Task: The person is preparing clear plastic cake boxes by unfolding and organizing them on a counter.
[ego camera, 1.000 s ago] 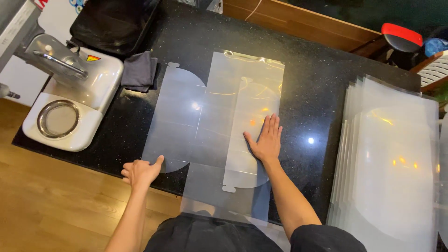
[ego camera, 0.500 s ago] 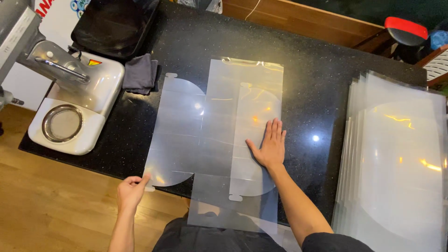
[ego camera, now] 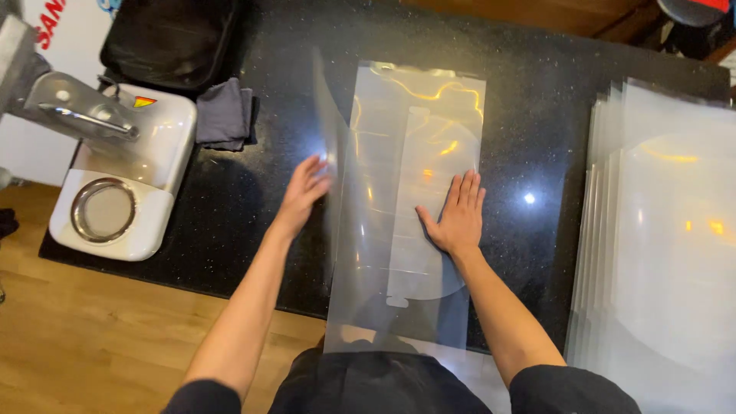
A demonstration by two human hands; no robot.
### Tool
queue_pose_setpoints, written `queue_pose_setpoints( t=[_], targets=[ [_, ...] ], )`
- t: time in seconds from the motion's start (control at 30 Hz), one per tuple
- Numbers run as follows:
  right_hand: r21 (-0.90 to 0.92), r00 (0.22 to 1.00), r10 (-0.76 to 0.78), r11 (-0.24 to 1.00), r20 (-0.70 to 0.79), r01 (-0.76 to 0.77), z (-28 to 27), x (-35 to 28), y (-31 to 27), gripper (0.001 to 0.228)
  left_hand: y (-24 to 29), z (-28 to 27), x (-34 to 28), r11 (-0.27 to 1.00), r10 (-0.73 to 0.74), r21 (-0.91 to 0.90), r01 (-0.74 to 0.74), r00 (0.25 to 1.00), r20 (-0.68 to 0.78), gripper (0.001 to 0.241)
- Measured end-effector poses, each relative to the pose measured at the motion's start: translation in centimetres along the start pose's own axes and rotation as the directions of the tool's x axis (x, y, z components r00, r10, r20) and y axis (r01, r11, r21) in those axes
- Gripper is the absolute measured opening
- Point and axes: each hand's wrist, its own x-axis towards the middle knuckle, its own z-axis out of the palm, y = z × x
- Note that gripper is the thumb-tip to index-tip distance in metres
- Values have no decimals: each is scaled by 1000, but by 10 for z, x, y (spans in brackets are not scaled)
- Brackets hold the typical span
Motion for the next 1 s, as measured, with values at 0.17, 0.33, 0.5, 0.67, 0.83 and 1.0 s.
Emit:
queue_pose_setpoints(
  t=[0.17, 0.33, 0.5, 0.67, 0.83, 1.0],
  targets=[
    [-28, 999, 12, 1000, 30, -11, 2, 2, -5, 110, 24, 54, 53, 834, -55, 546, -76, 974, 219, 139],
    [-30, 999, 38, 999, 37, -37, -5, 3, -2, 110, 10, 73, 73, 342, -118, 883, -322, 917, 380, 173],
    [6, 994, 81, 997, 72, -81, -10, 12, -8, 106, 20, 71, 68, 96, -119, 936, -338, 930, 348, 173],
    [24, 999, 6, 1000, 36, -7, -4, 58, 10, 97, 9, 70, 79, 112, -4, 919, -378, 925, 381, 166],
    [68, 1000, 11, 998, 27, -13, 1, 82, 20, 95, 9, 72, 82, 65, 10, 931, -360, 933, 360, 160],
    [38, 995, -71, 997, 73, 68, -21, 23, 13, 97, 21, 74, 89, 23, 20, 944, -329, 944, 328, 154]
  ],
)
